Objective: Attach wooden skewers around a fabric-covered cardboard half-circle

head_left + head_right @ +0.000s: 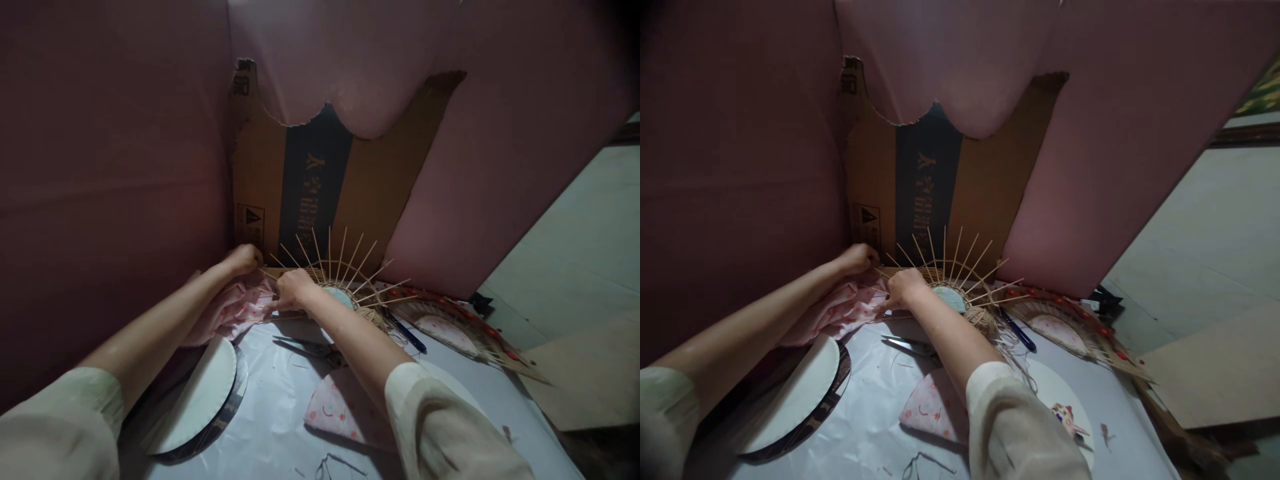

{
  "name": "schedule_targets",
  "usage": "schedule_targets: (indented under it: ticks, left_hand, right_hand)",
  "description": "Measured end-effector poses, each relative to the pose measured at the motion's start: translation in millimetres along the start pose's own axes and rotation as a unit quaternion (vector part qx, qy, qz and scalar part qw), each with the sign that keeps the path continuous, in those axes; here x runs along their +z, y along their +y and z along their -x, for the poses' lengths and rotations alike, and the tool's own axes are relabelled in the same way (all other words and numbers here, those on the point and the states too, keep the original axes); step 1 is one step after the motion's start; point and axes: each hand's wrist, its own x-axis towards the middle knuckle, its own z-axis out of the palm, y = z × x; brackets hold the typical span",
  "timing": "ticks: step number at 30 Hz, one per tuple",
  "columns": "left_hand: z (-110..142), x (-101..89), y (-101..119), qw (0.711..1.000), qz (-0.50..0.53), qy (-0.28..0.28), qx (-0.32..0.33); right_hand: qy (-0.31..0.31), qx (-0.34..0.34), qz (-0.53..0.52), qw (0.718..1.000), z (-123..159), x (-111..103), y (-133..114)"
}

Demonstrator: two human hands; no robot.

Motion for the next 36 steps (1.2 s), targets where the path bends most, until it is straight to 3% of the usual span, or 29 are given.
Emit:
schedule_targets:
  ticks: [7,15,18,24,26,29,36]
  left_hand:
    - [-5,5.2,10,1.000,0.002,0.011,0.008]
    - [0,6.7,18,0.987,0.145,0.071,-0.005]
    - [3,-9.7,33,0.970,0.213,0.114,0.013]
    - [20,-75.4,77,0.920,0.306,0.221,0.109]
    - [26,-87.4,83,0.918,0.294,0.233,0.125]
    - [28,-84.2,75,0.949,0.215,0.217,0.075]
    - [21,-34.8,11,0.985,0.017,0.161,-0.061]
  right_hand:
    - [0.004,0.005,-0.008,1.000,2,-1,0]
    - [-0.001,0.006,-0.008,1.000,-1,-1,-1]
    - [-0.008,0.010,-0.010,1.000,-2,0,-1]
    - [-0.029,0.030,-0.004,0.999,-4,7,-1]
    - [-0.029,0.032,-0.003,0.999,-5,8,-2]
    - [-0.024,0.030,0.000,0.999,-4,8,-3]
    - [0.023,0.020,-0.001,1.000,7,-1,-3]
